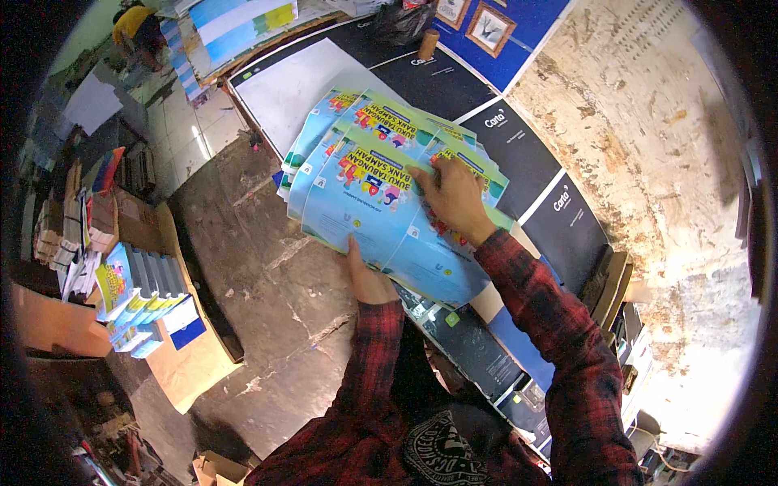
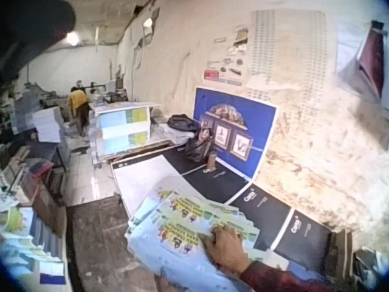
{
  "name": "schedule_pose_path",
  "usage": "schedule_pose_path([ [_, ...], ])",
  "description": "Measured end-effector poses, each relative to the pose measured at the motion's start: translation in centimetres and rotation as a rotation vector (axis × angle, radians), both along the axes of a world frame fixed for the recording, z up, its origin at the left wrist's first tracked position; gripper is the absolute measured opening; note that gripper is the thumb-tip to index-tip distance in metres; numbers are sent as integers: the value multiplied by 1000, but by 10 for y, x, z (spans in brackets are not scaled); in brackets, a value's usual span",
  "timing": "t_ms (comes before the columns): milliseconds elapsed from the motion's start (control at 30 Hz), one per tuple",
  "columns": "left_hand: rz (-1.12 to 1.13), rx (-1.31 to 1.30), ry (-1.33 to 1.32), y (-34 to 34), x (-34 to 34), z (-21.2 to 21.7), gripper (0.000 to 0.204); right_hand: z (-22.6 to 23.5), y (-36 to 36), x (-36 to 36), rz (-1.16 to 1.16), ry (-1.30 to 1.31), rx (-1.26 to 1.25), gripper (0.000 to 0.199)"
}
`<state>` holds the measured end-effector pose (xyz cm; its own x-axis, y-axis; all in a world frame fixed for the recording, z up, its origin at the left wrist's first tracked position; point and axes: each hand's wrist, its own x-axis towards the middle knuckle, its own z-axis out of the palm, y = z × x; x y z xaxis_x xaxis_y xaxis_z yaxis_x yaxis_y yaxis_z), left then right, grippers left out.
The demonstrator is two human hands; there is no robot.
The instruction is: The person uses a manual paper cutter to trim the edges of a stack of printed booklets. They repeatedly place a booklet on the cutting mat, align it against the guide, and pull down the lever to cut the paper. After cutting, the person moves the booklet to a growing pile of finished items.
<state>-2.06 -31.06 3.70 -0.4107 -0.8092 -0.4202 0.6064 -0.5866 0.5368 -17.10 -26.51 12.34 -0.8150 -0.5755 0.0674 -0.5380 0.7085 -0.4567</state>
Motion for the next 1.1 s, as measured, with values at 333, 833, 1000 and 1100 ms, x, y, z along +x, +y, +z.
schedule_pose_path([
  [333,90,-861,-553,-15,-10,-46,76,-11,-51,-137,158,255,94,71],
  [833,200,-638,-764,2,-105,2,78,-21,-77,-182,293,-96,262,76],
  [1000,212,-661,-652,-7,-104,1,75,-29,-66,-198,374,-34,307,78],
  [1100,247,-706,-790,-25,-77,-28,70,-23,-69,-178,329,-111,253,81],
])
